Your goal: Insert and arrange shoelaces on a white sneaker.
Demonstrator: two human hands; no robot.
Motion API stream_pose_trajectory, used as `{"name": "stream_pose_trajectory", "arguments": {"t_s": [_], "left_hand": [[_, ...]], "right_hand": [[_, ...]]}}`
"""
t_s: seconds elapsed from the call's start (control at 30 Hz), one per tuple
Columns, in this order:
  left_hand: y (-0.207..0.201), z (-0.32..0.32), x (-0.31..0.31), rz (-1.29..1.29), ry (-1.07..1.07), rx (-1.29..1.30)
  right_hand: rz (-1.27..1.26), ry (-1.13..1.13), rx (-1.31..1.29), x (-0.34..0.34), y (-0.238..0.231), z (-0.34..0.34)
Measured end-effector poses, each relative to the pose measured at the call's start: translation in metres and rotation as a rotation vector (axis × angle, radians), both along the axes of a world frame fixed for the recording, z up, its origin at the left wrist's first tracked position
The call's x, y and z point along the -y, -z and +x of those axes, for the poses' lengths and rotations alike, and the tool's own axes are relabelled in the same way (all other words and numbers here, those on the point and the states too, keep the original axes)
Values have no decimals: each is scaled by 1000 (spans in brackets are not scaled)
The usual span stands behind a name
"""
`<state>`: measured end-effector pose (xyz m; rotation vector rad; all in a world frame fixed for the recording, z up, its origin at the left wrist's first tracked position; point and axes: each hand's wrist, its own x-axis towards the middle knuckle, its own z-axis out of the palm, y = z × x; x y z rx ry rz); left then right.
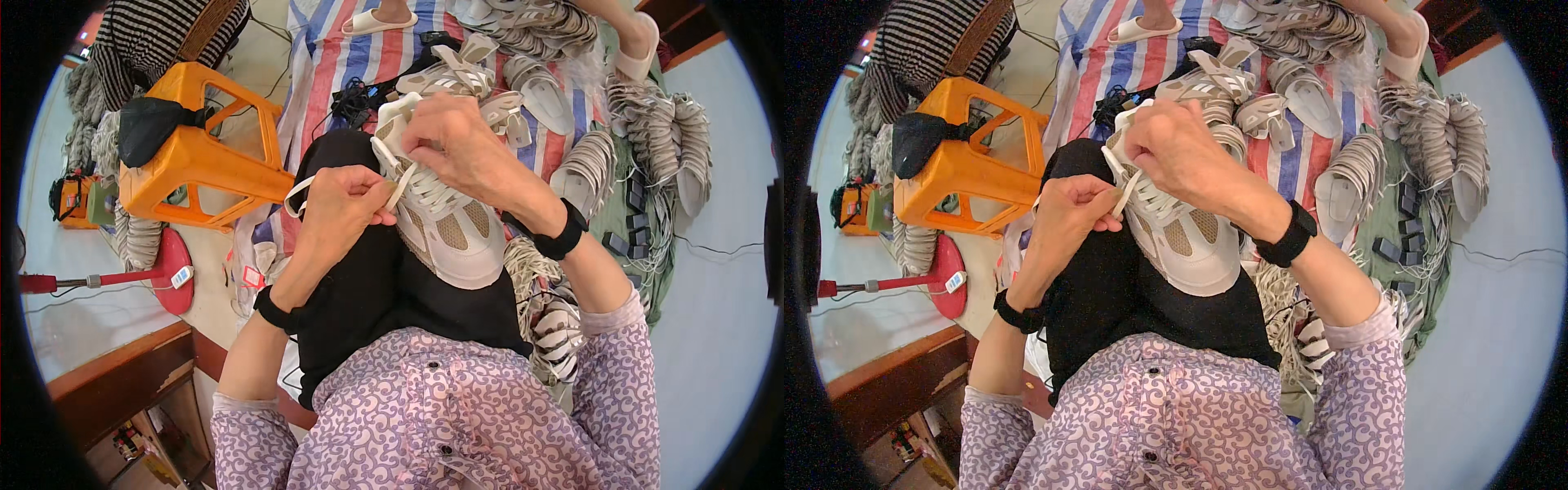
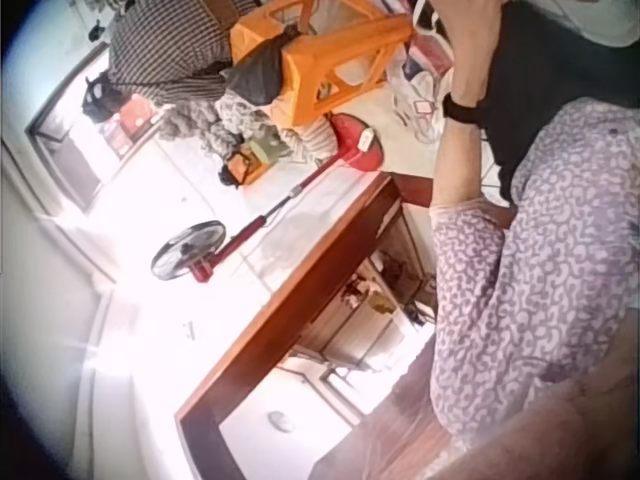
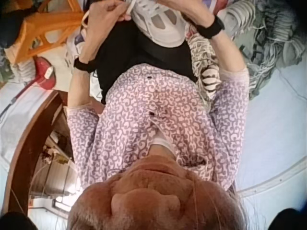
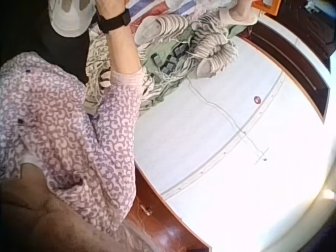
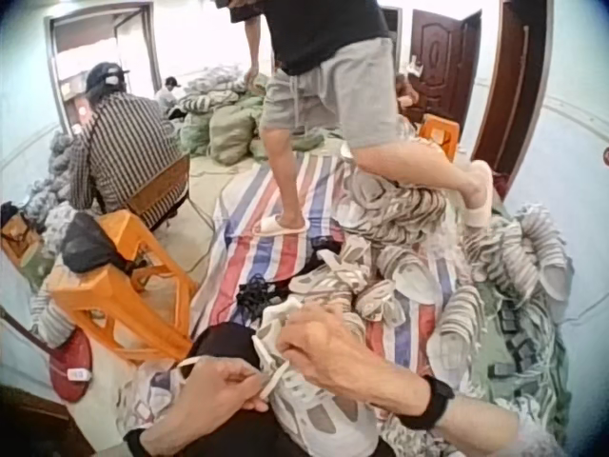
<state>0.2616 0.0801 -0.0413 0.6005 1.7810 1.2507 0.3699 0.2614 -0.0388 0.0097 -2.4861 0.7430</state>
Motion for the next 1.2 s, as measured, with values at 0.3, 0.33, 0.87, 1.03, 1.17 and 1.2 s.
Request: {"name": "stream_pose_trajectory", "arguments": {"t_s": [0.3,0.33,0.87,1.03,1.17,1.2], "left_hand": [[-12,-10,-18,-106,159,-231],[-15,-7,-22,-104,163,-368],[-4,6,-3,85,-19,-129],[5,8,12,155,86,-268],[1,3,9,118,239,-401],[-2,0,11,73,258,-350]], "right_hand": [[-198,-209,260,-4,-4,-14],[-217,-217,304,-6,-6,-16],[-28,-298,110,0,8,-16],[364,-154,154,8,-14,-2],[534,43,20,-44,-23,7],[170,52,213,-53,-33,9]]}}
